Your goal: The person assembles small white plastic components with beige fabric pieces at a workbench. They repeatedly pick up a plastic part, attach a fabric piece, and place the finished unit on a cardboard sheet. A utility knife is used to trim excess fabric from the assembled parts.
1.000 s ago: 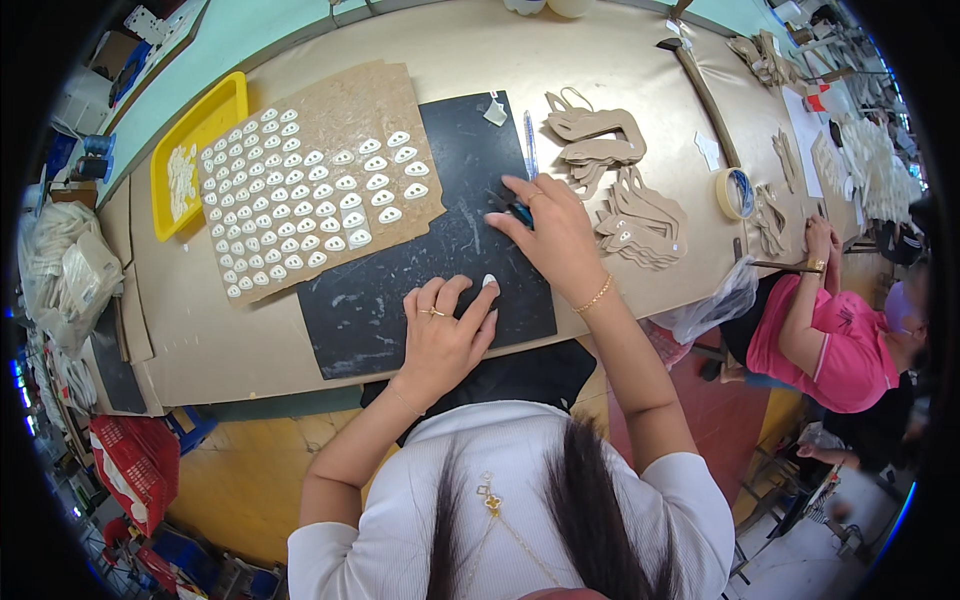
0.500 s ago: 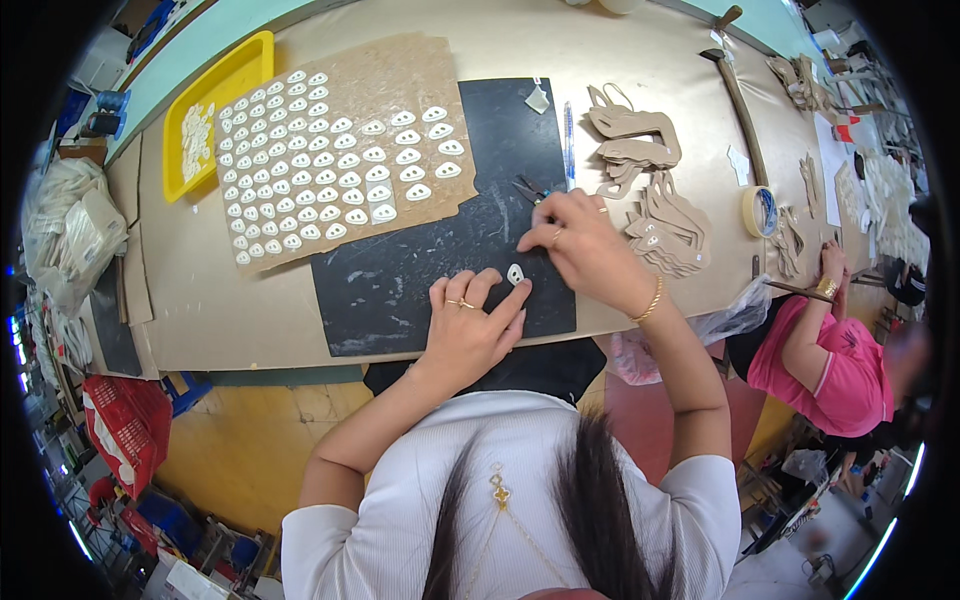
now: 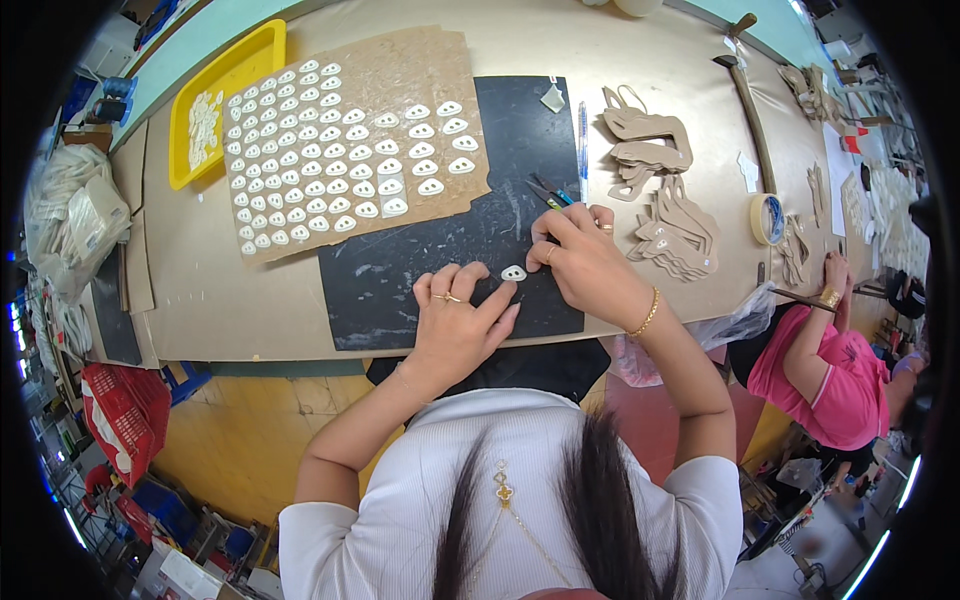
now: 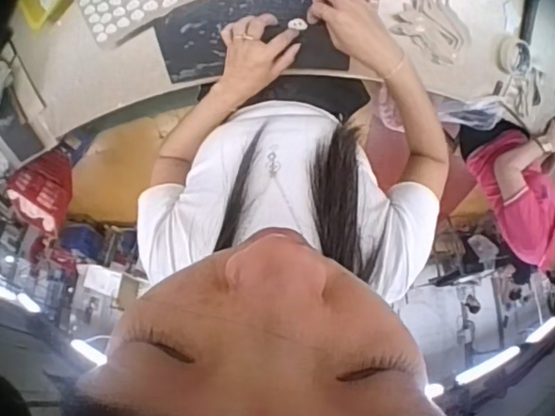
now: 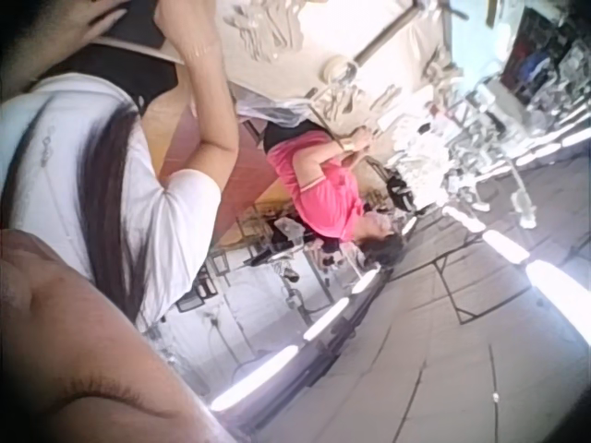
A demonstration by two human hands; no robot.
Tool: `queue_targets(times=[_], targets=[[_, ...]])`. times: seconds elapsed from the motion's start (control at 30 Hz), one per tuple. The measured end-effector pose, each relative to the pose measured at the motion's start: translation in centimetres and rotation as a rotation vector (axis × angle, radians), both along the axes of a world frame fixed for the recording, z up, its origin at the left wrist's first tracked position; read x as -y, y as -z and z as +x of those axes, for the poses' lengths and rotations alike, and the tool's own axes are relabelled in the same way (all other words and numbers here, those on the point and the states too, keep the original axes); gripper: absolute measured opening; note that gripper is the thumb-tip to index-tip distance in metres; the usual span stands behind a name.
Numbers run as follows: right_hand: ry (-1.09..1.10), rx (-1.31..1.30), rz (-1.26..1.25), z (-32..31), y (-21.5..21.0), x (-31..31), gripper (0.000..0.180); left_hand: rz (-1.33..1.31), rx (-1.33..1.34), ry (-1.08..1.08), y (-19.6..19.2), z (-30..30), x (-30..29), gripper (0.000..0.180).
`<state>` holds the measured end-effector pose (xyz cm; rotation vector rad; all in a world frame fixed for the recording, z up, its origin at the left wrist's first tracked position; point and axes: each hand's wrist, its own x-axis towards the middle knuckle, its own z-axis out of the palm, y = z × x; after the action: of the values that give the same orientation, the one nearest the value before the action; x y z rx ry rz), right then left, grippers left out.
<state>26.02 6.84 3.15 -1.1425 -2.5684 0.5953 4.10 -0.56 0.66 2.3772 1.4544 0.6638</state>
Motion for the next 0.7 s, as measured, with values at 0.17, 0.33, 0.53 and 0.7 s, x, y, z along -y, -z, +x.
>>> queue_targets(times=[0.17,0.33,0.53,0.7], targets=[[0.219,-0.037,0.016,0.5,-1.3,0.2,0.014,0.017,0.025,-0.012,-0.2,-0.3,0.0,0.034],[0.569,-0.007,0.247,5.9,-1.1,-3.7,0.007,-0.021,0.079,-0.013,0.0,-0.2,0.0,0.039],[0.664,0.127,0.327,10.9,2.5,-7.3,0.019,-0.002,0.143,-0.060,0.1,-1.0,-0.6,0.047],[0.623,0.255,0.457,10.1,2.6,-7.1,0.018,-0.002,0.161,-0.083,0.2,-1.6,-0.2,0.044]])
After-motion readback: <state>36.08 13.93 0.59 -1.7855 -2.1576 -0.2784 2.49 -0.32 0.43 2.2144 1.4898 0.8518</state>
